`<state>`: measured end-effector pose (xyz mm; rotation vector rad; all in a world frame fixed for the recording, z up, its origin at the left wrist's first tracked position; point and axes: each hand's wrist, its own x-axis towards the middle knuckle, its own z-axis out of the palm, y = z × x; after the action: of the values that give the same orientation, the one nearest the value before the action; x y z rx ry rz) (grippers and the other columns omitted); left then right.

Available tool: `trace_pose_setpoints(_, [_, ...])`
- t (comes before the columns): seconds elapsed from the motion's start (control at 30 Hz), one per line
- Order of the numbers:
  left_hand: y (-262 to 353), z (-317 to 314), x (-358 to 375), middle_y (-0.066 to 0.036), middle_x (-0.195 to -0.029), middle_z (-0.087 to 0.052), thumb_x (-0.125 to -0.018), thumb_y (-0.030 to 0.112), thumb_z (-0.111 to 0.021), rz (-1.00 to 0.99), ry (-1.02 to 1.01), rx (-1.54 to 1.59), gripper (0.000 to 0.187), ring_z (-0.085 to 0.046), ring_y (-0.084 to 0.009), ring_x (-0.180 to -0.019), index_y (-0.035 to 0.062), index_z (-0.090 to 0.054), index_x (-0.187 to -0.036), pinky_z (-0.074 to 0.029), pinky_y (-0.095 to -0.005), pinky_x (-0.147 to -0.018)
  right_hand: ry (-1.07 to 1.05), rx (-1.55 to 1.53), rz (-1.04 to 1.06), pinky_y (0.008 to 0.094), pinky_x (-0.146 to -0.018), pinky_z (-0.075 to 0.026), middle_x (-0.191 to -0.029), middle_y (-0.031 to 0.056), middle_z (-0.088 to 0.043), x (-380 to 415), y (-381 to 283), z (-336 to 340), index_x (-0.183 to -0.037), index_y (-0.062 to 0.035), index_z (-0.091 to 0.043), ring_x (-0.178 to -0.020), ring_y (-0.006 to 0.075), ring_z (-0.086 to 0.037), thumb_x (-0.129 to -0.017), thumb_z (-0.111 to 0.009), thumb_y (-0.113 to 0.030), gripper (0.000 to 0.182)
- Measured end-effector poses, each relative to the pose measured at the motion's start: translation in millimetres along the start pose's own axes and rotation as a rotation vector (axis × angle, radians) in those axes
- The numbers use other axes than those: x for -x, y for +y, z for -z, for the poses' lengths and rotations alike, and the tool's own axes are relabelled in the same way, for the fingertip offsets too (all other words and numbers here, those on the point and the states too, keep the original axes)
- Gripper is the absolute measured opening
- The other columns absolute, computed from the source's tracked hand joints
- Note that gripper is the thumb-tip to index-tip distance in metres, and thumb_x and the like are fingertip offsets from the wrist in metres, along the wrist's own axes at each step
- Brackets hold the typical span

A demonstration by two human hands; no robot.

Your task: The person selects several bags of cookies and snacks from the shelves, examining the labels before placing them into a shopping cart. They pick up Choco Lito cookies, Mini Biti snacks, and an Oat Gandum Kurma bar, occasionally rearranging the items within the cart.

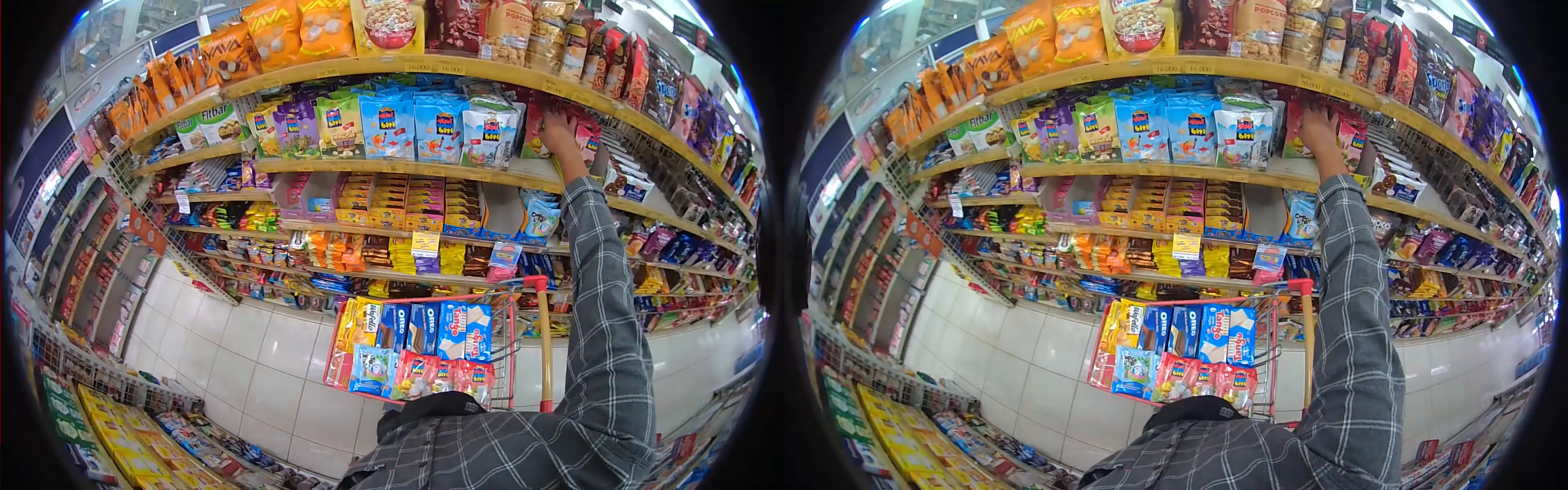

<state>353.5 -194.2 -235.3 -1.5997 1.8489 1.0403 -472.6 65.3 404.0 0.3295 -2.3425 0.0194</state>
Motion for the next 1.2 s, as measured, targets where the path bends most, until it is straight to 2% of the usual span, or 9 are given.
trace_pose_setpoints(0.3, [24.3,-48.8,16.9,-0.026,-0.128,-0.052,-0.084,0.039,-0.067,-0.190,-0.027,0.279,0.064,-0.056,-0.0391,-0.114,0.0004,-0.051,-0.133,-0.047,-0.0475,-0.093,0.209,-0.227,0.185,0.0579,-0.104,-0.034,-0.116,0.0069,-0.061,29.3,19.9,24.3,-0.118,-0.0108,-0.063,-0.115,0.0256,-0.054,-0.082,-0.066,-0.022,0.038])
trace_pose_setpoints(0.47, [81.5,0.1,26.5,-0.019,-0.116,-0.062,-0.092,0.020,-0.060,-0.483,0.583,0.552,0.038,-0.061,-0.0307,-0.105,-0.0008,-0.058,-0.124,-0.050,-0.0391,-0.085,0.395,-0.255,0.282,0.0506,-0.107,-0.033,-0.104,0.0063,-0.065,70.8,14.6,60.4,-0.109,-0.0079,-0.062,-0.104,0.0226,-0.061,-0.081,-0.065,-0.016,0.030])
trace_pose_setpoints(0.6, [213.3,110.2,124.2,-0.017,-0.117,-0.062,-0.096,0.008,-0.052,-0.805,0.753,0.651,0.029,-0.060,-0.0253,-0.105,-0.0044,-0.056,-0.122,-0.049,-0.0370,-0.088,0.359,-0.329,0.272,0.0501,-0.108,-0.032,-0.099,0.0064,-0.066,148.5,1.1,121.6,-0.107,-0.0106,-0.063,-0.102,0.0228,-0.062,-0.081,-0.064,-0.014,0.026])
trace_pose_setpoints(0.7, [301.7,162.9,183.1,-0.017,-0.121,-0.061,-0.096,0.008,-0.054,-1.116,0.482,0.694,0.034,-0.059,-0.0246,-0.112,-0.0042,-0.053,-0.128,-0.046,-0.0364,-0.096,0.122,-0.575,0.247,0.0486,-0.099,-0.039,-0.093,0.0080,-0.067,223.7,-10.5,139.4,-0.102,-0.0120,-0.065,-0.098,0.0254,-0.063,-0.081,-0.065,-0.018,0.021])
trace_pose_setpoints(0.8, [380.9,183.1,267.3,-0.016,-0.127,-0.058,-0.092,0.007,-0.062,-1.312,0.058,0.515,0.047,-0.056,-0.0257,-0.121,-0.0024,-0.046,-0.135,-0.044,-0.0357,-0.101,-0.370,-0.880,0.269,0.0443,-0.080,-0.048,-0.091,0.0136,-0.067,294.6,-33.0,150.3,-0.105,-0.0102,-0.070,-0.087,0.0339,-0.062,-0.081,-0.070,-0.026,0.028])
trace_pose_setpoints(0.93, [433.7,154.9,322.4,-0.015,-0.125,-0.060,-0.086,0.010,-0.072,-1.294,-0.513,0.239,0.054,-0.063,-0.0208,-0.108,-0.0008,-0.047,-0.133,-0.051,-0.0323,-0.090,-0.642,-1.157,0.293,0.0435,-0.082,-0.048,-0.102,0.0173,-0.065,348.7,-64.9,165.6,-0.107,-0.0066,-0.068,-0.093,0.0347,-0.062,-0.080,-0.074,-0.028,0.035])
trace_pose_setpoints(1.03, [437.6,127.5,331.9,-0.011,-0.115,-0.065,-0.088,0.012,-0.072,-1.182,-0.457,0.146,0.045,-0.065,-0.0165,-0.098,-0.0010,-0.052,-0.127,-0.053,-0.0296,-0.082,-0.471,-1.294,-0.002,0.0455,-0.092,-0.045,-0.111,0.0189,-0.065,379.7,-60.7,171.2,-0.120,-0.0025,-0.061,-0.108,0.0374,-0.058,-0.082,-0.073,-0.030,0.049])
trace_pose_setpoints(1.13, [424.9,112.3,325.5,-0.007,-0.107,-0.067,-0.092,0.016,-0.069,-1.078,-0.491,0.469,0.036,-0.064,-0.0130,-0.095,-0.0020,-0.056,-0.121,-0.053,-0.0285,-0.080,-0.252,-1.404,-0.389,0.0445,-0.096,-0.042,-0.120,0.0176,-0.062,418.0,-63.1,162.9,-0.129,-0.0002,-0.053,-0.119,0.0324,-0.053,-0.085,-0.074,-0.034,0.059])
trace_pose_setpoints(1.2, [416.8,108.1,315.9,-0.008,-0.108,-0.067,-0.093,0.017,-0.067,-1.014,-0.514,0.455,0.037,-0.064,-0.0132,-0.095,-0.0024,-0.055,-0.122,-0.053,-0.0289,-0.081,-0.573,-1.612,-0.548,0.0355,-0.091,-0.045,-0.106,0.0111,-0.063,465.7,-67.7,131.9,-0.126,0.0003,-0.053,-0.106,0.0204,-0.058,-0.089,-0.072,-0.032,0.053])
